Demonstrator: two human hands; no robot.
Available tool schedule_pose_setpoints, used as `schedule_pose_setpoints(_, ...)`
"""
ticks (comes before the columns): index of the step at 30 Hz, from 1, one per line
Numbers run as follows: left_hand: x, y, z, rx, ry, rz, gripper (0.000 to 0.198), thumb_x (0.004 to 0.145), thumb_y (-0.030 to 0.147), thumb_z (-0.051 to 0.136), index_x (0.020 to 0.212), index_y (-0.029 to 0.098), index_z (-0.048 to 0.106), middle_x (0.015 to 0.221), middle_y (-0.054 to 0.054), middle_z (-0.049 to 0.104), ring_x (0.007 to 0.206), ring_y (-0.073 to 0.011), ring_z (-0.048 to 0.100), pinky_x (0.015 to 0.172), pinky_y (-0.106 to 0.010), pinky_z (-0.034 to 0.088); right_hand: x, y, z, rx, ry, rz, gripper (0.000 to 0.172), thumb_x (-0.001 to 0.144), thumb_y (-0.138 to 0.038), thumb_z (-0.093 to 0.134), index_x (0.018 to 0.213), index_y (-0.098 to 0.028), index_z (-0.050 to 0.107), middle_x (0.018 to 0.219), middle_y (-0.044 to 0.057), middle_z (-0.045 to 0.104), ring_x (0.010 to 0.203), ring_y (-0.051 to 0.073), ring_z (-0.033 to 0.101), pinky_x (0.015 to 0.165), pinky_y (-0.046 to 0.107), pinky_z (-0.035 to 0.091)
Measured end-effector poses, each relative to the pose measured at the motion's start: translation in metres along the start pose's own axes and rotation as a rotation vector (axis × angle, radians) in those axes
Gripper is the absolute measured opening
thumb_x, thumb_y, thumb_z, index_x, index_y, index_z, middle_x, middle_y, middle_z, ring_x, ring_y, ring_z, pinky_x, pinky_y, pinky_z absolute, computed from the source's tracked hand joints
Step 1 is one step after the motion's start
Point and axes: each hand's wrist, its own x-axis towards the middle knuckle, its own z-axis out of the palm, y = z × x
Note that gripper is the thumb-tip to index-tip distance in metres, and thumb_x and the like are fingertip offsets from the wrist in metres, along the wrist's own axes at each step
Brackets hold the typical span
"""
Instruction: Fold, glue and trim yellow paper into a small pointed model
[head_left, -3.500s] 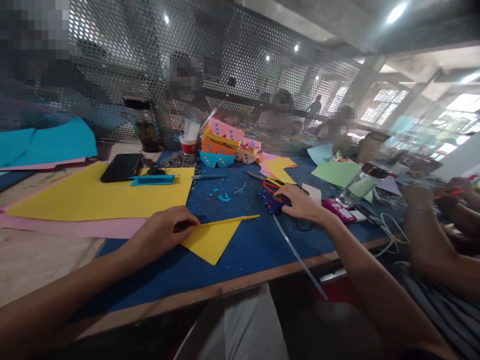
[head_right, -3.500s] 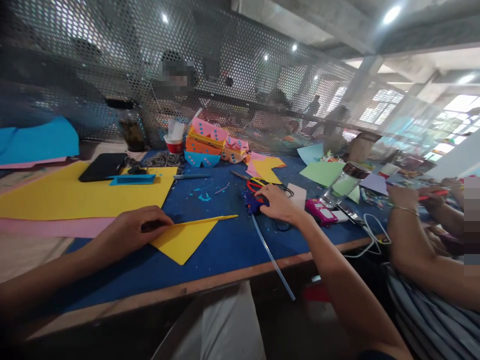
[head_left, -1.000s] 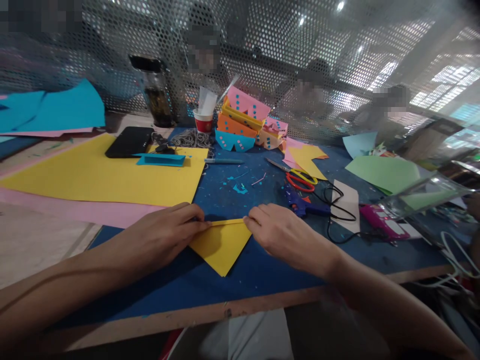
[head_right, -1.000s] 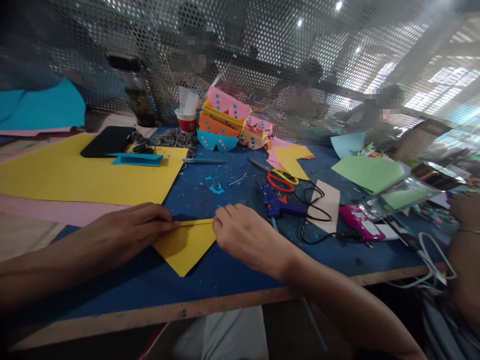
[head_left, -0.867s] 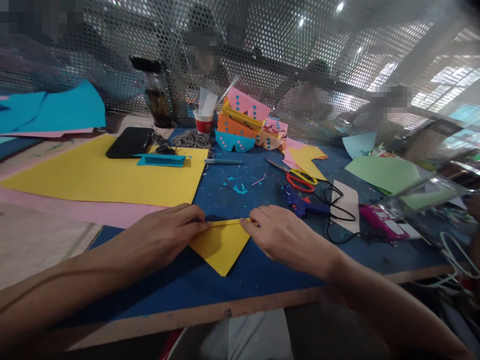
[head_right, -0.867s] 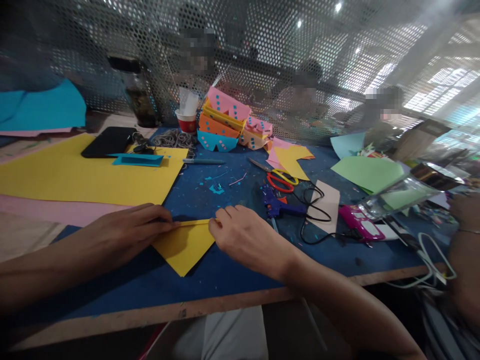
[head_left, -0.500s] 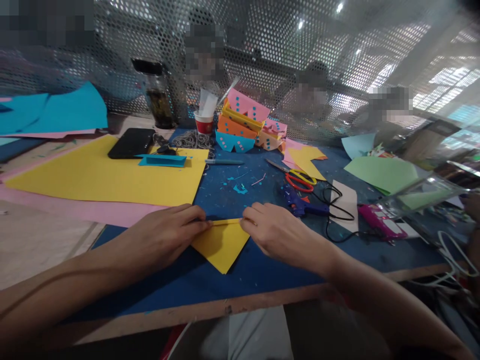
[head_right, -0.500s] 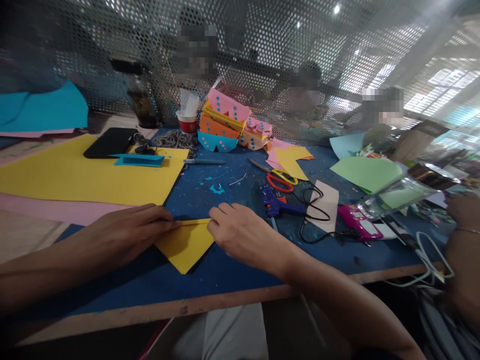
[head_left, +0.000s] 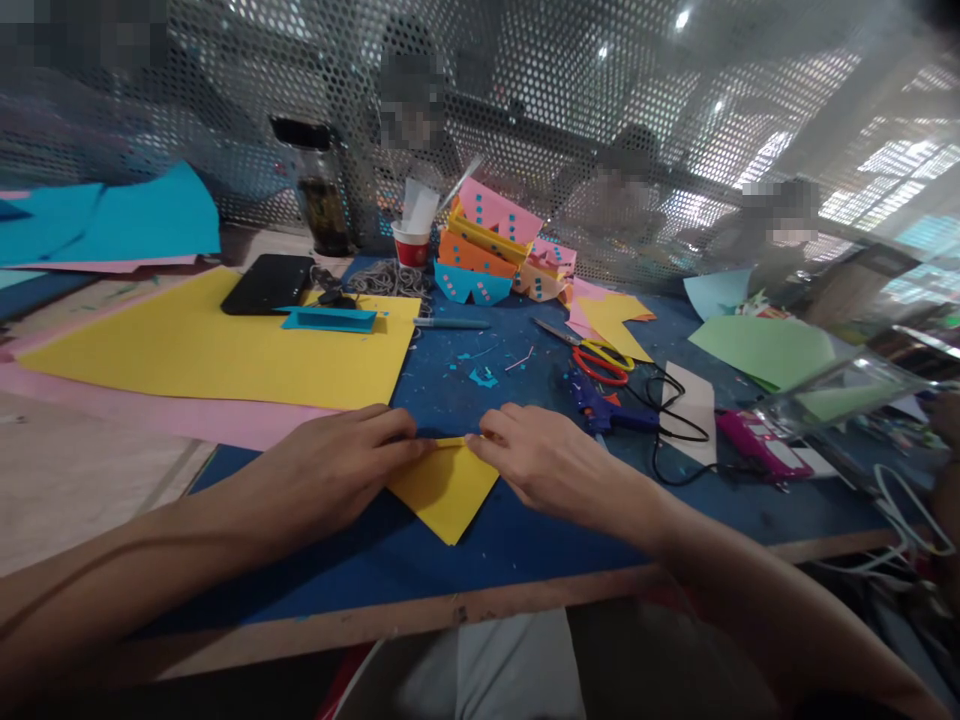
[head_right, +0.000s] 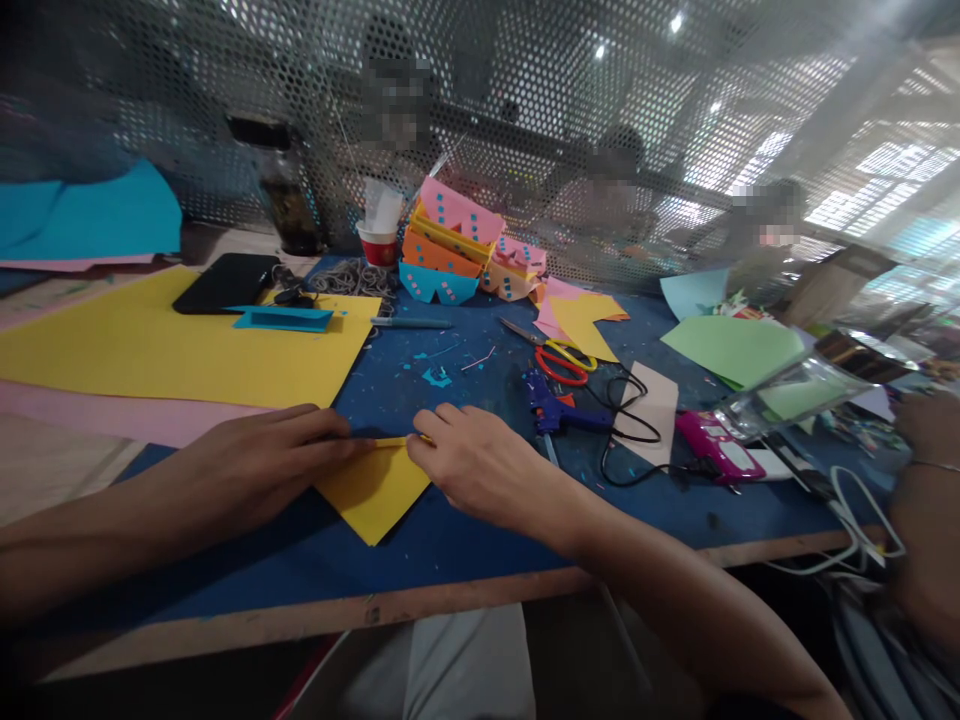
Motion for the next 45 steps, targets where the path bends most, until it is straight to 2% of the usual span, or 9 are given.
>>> schedule_pose_setpoints(4, 0.004, 0.001, -0.002, 0.065, -0.02, 0.025, 0.038, 0.11, 0.009, 0.048, 0.124, 0.022, 0.081, 0.108, -0.008, 0.078, 0.084, -0.0236, 0.072, 0.071, -0.034, 0.056, 0.002, 0.0, -0.001, 0.04, -0.02, -0.004, 0.026, 0.115, -0.007, 0.054, 0.129, -0.011, 0.075, 0.118, 0.013, 0.073, 0.102, 0.026, 0.064, 0.082, 0.039, 0.051)
schedule_pose_setpoints(10, 0.006, 0.001, -0.002, 0.088, 0.017, 0.036, 0.044, 0.107, 0.005, 0.042, 0.125, 0.021, 0.079, 0.107, -0.008, 0.079, 0.082, -0.0226, 0.074, 0.068, -0.034, 0.055, 0.005, 0.004, 0.002, 0.098, -0.018, 0.037, 0.039, 0.114, -0.007, 0.055, 0.147, -0.018, 0.072, 0.123, 0.011, 0.075, 0.101, 0.024, 0.066, 0.08, 0.037, 0.051)
schedule_pose_setpoints(14, 0.007, 0.002, 0.0, 0.081, 0.024, 0.025, 0.046, 0.107, 0.005, 0.043, 0.132, 0.022, 0.077, 0.105, -0.007, 0.079, 0.081, -0.0224, 0.073, 0.065, -0.034, 0.052, 0.007, 0.005, 0.006, 0.076, -0.01, 0.036, 0.038, 0.114, -0.009, 0.056, 0.145, -0.021, 0.073, 0.121, 0.01, 0.074, 0.099, 0.023, 0.066, 0.075, 0.035, 0.047)
schedule_pose_setpoints(24, 0.012, 0.002, 0.004, 0.169, -0.031, 0.052, 0.044, 0.098, 0.001, 0.049, 0.123, 0.024, 0.078, 0.094, -0.006, 0.072, 0.075, -0.0248, 0.067, 0.063, -0.036, 0.045, 0.011, 0.001, 0.002, -0.007, -0.01, -0.003, 0.034, 0.114, -0.007, 0.053, 0.137, -0.02, 0.074, 0.114, 0.01, 0.072, 0.092, 0.024, 0.062, 0.072, 0.038, 0.042)
schedule_pose_setpoints(28, 0.015, 0.002, 0.004, 0.185, 0.003, 0.056, 0.043, 0.098, 0.001, 0.045, 0.115, 0.022, 0.079, 0.093, -0.007, 0.072, 0.073, -0.0241, 0.068, 0.06, -0.036, 0.043, 0.011, 0.004, 0.006, 0.031, 0.007, 0.036, 0.033, 0.113, -0.007, 0.054, 0.135, -0.019, 0.075, 0.117, 0.01, 0.074, 0.096, 0.023, 0.065, 0.073, 0.036, 0.043)
schedule_pose_setpoints(31, 0.013, 0.0, 0.002, 0.156, 0.017, 0.035, 0.046, 0.101, 0.002, 0.044, 0.12, 0.024, 0.08, 0.097, -0.006, 0.074, 0.073, -0.0216, 0.069, 0.059, -0.034, 0.042, 0.007, 0.01, 0.011, 0.111, 0.027, 0.07, 0.03, 0.114, -0.009, 0.056, 0.132, -0.018, 0.078, 0.124, 0.011, 0.076, 0.104, 0.023, 0.069, 0.076, 0.034, 0.045)
schedule_pose_setpoints(35, 0.008, -0.002, 0.001, 0.129, 0.026, 0.03, 0.041, 0.107, 0.007, 0.046, 0.122, 0.023, 0.082, 0.106, -0.007, 0.079, 0.077, -0.0208, 0.072, 0.059, -0.032, 0.045, 0.0, 0.014, 0.013, 0.171, 0.071, 0.07, 0.029, 0.112, -0.007, 0.057, 0.128, -0.018, 0.079, 0.128, 0.011, 0.078, 0.11, 0.023, 0.071, 0.079, 0.033, 0.049)
schedule_pose_setpoints(38, 0.006, -0.005, 0.002, 0.114, 0.035, 0.017, 0.039, 0.11, 0.011, 0.047, 0.12, 0.023, 0.083, 0.104, -0.007, 0.079, 0.079, -0.0212, 0.073, 0.06, -0.032, 0.047, -0.001, 0.015, 0.014, 0.195, 0.087, 0.066, 0.029, 0.111, -0.007, 0.057, 0.125, -0.017, 0.08, 0.126, 0.012, 0.078, 0.108, 0.023, 0.071, 0.081, 0.033, 0.051)
schedule_pose_setpoints(45, 0.003, -0.01, 0.002, 0.004, 0.026, -0.027, 0.035, 0.11, 0.016, 0.051, 0.113, 0.025, 0.084, 0.112, -0.007, 0.083, 0.088, -0.0215, 0.077, 0.067, -0.032, 0.054, -0.005, 0.021, 0.016, 0.287, 0.121, 0.09, 0.031, 0.109, -0.003, 0.054, 0.115, -0.016, 0.082, 0.121, 0.012, 0.078, 0.109, 0.022, 0.072, 0.086, 0.032, 0.053)
